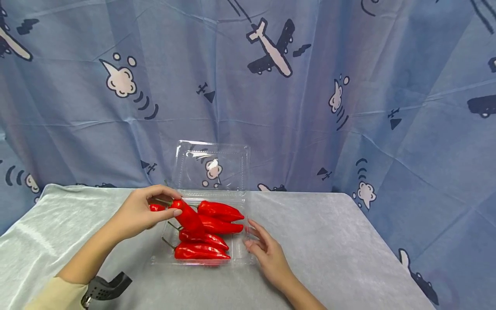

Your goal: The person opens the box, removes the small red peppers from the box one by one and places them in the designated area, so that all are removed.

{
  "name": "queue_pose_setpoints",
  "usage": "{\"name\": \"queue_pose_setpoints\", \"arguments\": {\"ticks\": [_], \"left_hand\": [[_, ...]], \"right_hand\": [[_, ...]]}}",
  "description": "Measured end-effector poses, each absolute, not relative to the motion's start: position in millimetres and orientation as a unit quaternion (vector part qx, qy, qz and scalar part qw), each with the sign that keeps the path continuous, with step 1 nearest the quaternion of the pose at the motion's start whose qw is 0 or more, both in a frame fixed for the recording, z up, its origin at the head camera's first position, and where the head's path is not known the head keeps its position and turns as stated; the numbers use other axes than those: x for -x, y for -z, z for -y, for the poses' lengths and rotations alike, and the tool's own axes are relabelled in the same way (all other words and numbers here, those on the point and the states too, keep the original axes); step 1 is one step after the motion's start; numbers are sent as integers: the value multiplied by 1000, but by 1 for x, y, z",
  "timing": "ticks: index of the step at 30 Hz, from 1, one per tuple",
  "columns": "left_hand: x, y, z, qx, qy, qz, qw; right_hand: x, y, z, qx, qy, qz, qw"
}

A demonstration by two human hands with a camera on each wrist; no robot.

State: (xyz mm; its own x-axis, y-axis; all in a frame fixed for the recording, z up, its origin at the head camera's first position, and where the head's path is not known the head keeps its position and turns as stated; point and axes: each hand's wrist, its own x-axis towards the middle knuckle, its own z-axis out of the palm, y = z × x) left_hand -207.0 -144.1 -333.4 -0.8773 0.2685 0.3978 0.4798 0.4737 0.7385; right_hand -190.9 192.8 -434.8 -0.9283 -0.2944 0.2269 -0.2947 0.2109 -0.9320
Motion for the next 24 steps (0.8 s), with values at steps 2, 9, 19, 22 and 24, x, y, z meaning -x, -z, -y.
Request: {"name": "queue_pose_setpoints", "arguments": {"ticks": [2,9,19,22,24], "left_hand": [[206,331,147,209,466,852,113],[205,322,158,168,469,860,115],[205,311,179,156,466,855,166],[204,309,187,144,461,853,198],[203,306,193,129,453,854,219]], "right_hand": [[191,435,-193,-190,-599,778,2],[191,434,-193,-188,-595,781,-2],[190,434,-193,-185,-595,782,-5],[190,434,-192,-182,-593,785,-8],[190,434,-192,-181,-592,786,-8]]}}
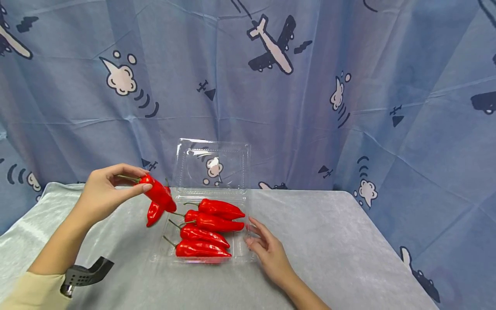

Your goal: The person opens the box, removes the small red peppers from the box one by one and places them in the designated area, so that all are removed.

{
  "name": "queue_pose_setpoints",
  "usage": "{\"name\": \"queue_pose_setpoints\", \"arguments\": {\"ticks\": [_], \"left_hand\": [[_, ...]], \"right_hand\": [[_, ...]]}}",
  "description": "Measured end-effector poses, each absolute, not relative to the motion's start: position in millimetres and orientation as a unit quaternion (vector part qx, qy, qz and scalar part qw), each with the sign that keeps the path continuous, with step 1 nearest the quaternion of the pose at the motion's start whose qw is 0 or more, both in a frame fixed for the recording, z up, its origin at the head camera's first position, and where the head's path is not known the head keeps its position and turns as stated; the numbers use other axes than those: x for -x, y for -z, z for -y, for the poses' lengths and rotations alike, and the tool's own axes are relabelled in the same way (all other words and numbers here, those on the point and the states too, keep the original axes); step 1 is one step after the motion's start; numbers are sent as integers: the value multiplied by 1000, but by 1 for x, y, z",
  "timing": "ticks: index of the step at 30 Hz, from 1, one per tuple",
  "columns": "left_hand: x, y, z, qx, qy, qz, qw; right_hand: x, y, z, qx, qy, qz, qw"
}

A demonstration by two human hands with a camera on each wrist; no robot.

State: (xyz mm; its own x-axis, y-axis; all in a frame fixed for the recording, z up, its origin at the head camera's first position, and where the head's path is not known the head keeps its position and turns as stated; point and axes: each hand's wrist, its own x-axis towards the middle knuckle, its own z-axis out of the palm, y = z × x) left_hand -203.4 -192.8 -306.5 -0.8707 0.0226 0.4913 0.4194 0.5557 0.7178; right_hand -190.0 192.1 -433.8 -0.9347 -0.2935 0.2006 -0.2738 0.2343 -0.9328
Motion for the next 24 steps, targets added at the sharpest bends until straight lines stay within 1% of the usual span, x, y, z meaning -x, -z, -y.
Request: {"name": "queue_pose_setpoints", "arguments": {"ticks": [5,10,17,24], "left_hand": [[203,304,205,89,449,851,256],[206,303,212,59,462,842,272],[212,309,219,26,472,836,278],[222,324,224,-18,460,848,264]], "right_hand": [[190,434,-192,178,590,-788,9],[190,434,-192,178,588,-789,8],[191,434,-192,181,589,-788,3],[191,435,-192,181,585,-790,0]]}}
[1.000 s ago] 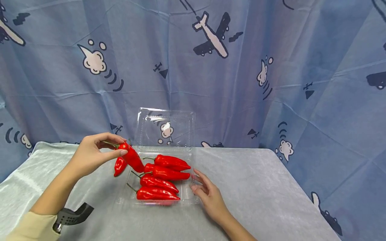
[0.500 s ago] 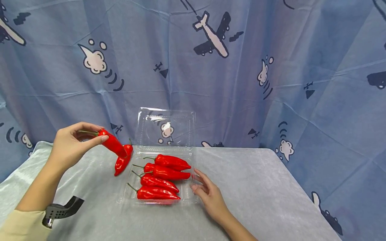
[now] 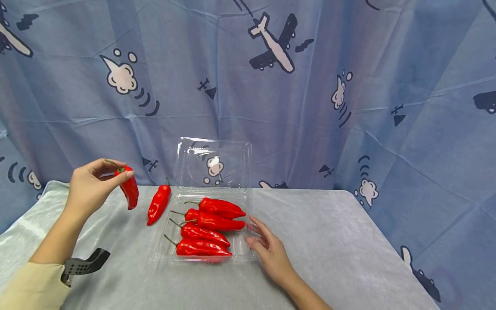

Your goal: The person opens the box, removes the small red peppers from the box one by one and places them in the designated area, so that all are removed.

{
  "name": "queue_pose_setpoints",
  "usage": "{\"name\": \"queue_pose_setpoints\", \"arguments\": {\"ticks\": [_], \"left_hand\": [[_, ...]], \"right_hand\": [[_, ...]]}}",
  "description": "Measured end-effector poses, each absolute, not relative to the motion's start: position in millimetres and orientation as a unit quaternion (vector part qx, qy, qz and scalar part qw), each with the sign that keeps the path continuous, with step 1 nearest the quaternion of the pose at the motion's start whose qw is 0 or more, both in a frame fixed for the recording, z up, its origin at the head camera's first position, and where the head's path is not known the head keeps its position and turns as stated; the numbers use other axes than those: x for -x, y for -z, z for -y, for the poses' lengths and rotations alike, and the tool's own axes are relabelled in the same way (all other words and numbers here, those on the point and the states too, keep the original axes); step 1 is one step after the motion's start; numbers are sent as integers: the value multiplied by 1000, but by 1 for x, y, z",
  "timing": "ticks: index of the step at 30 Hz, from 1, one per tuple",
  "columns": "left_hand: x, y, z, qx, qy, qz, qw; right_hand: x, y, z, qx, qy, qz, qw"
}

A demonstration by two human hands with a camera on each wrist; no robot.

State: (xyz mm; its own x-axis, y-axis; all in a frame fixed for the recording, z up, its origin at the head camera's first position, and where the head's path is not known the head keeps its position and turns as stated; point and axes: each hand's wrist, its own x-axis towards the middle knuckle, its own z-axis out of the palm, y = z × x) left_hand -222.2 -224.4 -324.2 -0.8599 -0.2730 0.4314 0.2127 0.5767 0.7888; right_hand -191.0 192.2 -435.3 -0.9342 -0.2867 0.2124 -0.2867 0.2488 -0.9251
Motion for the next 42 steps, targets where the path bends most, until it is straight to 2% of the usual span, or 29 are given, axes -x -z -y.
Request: {"name": "queue_pose_setpoints", "arguments": {"ticks": [15,21,30,37,42], "left_hand": [[245,363,225,-13,455,858,236],[252,376,222,11,470,844,258],[259,409,227,29,415,866,277],[260,418,239,17,357,907,223],[258,411,249,28,312,937,155]], "right_hand": [[192,436,-193,195,590,-784,-3],[192,435,-193,194,591,-783,-1],[192,436,-193,201,592,-780,-2],[192,436,-193,197,591,-782,0],[191,437,-194,198,591,-782,-1]]}}
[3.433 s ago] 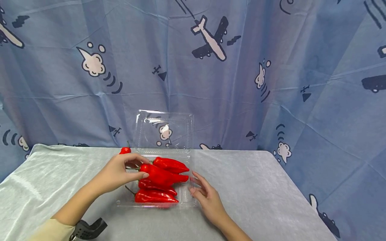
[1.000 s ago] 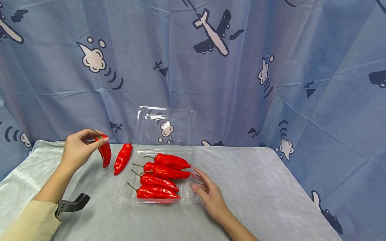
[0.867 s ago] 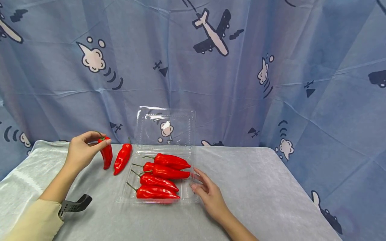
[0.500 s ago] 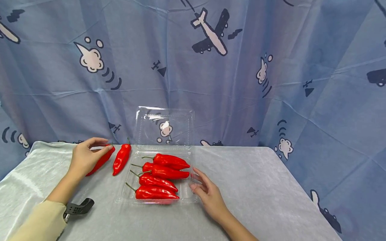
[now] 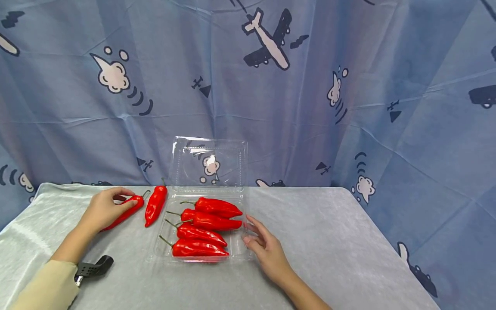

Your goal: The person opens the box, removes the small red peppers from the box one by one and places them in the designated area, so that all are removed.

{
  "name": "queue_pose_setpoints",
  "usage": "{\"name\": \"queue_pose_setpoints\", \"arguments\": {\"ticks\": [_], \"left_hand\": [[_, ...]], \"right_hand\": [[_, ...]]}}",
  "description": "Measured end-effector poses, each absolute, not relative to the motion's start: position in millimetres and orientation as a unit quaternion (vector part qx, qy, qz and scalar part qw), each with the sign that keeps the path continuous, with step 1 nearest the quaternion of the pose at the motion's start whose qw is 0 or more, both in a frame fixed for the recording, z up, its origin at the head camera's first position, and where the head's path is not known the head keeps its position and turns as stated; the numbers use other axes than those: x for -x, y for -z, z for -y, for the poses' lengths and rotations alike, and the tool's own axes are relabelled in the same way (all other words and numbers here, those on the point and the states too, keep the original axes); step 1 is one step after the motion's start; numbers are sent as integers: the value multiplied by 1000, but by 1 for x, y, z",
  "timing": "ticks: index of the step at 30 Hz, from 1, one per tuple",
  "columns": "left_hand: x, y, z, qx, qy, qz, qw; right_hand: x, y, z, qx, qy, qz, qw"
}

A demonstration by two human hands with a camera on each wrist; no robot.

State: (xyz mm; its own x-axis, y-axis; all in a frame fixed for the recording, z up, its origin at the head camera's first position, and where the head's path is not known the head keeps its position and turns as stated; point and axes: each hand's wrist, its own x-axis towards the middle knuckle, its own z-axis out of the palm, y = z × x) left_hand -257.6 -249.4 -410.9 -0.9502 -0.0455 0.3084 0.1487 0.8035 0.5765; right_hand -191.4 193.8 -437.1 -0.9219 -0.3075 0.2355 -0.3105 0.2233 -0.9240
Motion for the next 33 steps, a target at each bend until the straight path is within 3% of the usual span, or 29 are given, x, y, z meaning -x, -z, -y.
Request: {"name": "queue_pose_setpoints", "arguments": {"ticks": [13,22,33], "left_hand": [[252,398,277,82,297,951,37],[257,407,269,75,310,945,67],[257,412,239,5,305,948,89]], "right_hand": [[191,436,-193,-190,-591,784,-1],[191,437,-194,-198,-591,782,2],[191,436,-194,-199,-590,782,2]]}}
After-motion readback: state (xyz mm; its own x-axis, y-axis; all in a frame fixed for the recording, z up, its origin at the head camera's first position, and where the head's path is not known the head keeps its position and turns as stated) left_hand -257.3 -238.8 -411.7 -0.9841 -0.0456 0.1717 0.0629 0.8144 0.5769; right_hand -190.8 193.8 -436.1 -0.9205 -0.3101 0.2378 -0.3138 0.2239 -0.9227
